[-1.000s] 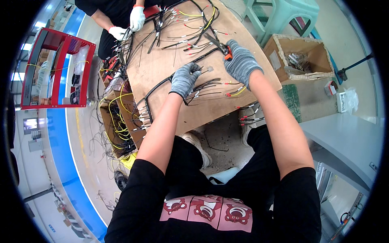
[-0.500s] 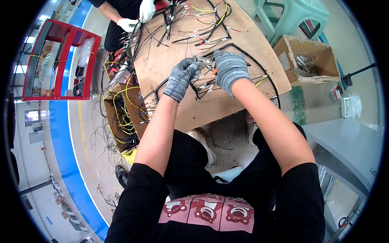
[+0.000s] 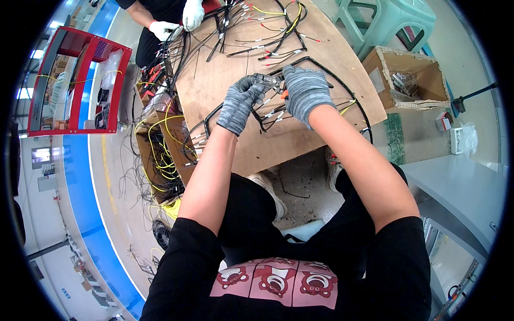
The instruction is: The person sits on the floor and uses wire strippers to remove insulation from multiple black wires laid out on a wooden board. The person repeatedly picks up wires, strips them, and places them back on the board. A coworker is visible working on similar wires across the table.
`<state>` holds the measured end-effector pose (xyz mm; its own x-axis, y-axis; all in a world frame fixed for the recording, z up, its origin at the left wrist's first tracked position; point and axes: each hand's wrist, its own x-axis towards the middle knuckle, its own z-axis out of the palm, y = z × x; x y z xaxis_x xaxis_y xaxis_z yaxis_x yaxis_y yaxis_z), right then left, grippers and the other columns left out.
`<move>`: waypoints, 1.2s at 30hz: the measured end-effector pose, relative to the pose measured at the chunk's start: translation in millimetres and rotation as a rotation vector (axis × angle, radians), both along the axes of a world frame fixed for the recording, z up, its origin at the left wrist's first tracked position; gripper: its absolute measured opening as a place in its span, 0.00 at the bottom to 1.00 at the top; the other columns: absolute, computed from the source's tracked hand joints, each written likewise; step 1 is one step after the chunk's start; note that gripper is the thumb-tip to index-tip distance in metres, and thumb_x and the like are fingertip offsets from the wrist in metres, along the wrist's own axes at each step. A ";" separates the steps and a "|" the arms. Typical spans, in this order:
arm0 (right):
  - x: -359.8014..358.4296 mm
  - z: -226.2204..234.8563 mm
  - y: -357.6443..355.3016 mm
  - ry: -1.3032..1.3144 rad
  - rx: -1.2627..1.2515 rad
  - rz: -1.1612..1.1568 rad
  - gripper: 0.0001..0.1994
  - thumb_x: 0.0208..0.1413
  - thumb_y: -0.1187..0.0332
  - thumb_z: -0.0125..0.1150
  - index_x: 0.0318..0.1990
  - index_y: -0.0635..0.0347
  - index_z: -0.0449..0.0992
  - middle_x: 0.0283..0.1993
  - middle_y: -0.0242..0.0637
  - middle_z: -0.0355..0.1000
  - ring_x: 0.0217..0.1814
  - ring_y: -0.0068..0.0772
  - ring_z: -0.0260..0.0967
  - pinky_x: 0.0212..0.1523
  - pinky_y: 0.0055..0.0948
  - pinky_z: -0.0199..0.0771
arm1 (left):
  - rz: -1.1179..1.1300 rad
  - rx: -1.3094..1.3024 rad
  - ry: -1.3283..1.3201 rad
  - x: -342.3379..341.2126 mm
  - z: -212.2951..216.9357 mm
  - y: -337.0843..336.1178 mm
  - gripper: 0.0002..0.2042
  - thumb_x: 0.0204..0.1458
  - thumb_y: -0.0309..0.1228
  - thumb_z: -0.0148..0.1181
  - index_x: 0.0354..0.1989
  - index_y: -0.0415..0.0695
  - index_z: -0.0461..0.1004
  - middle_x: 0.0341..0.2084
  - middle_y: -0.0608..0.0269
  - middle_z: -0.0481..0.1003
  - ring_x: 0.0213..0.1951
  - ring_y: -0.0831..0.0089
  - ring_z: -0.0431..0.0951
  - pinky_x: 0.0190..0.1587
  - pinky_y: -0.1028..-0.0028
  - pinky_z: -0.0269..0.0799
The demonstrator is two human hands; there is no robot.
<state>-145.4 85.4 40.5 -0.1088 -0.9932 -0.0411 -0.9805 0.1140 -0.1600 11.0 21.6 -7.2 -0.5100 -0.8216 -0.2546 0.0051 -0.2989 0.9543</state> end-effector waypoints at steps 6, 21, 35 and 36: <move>-4.5 -0.3 1.2 -0.016 0.015 0.017 0.13 0.39 0.70 0.57 0.36 0.62 0.66 0.31 0.46 0.71 0.36 0.44 0.70 0.37 0.37 0.68 | 0.005 0.007 -0.006 -2.3 -1.7 -0.2 0.06 0.50 0.25 0.53 0.36 0.41 0.72 0.26 0.69 0.73 0.24 0.84 0.69 0.28 0.84 0.68; -8.2 8.5 3.7 -0.084 0.156 -0.004 0.14 0.41 0.71 0.54 0.39 0.64 0.65 0.33 0.47 0.71 0.37 0.45 0.70 0.37 0.37 0.69 | 0.007 -0.005 -0.017 -5.6 -2.1 2.1 0.05 0.50 0.25 0.53 0.34 0.41 0.72 0.24 0.70 0.72 0.23 0.84 0.68 0.26 0.84 0.66; -12.9 -13.2 0.5 -0.483 0.242 -0.050 0.11 0.43 0.68 0.54 0.33 0.64 0.67 0.32 0.49 0.71 0.36 0.45 0.69 0.38 0.36 0.68 | 0.024 -0.095 -0.025 -9.9 -3.3 0.1 0.04 0.51 0.28 0.53 0.32 0.41 0.72 0.19 0.73 0.68 0.20 0.85 0.63 0.24 0.84 0.60; -22.7 -24.5 -0.3 -0.614 0.252 -0.015 0.11 0.43 0.67 0.54 0.32 0.64 0.68 0.31 0.48 0.70 0.35 0.43 0.69 0.37 0.35 0.67 | 0.019 -0.124 -0.015 -12.3 -1.7 0.7 0.04 0.51 0.28 0.53 0.31 0.41 0.72 0.19 0.73 0.67 0.20 0.85 0.62 0.24 0.84 0.59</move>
<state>-168.0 85.2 16.0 -0.0052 -0.9436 -0.3310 -0.7175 0.2341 -0.6561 -1.3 22.2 -8.9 -0.4913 -0.8565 -0.1578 -0.0047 -0.1786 0.9839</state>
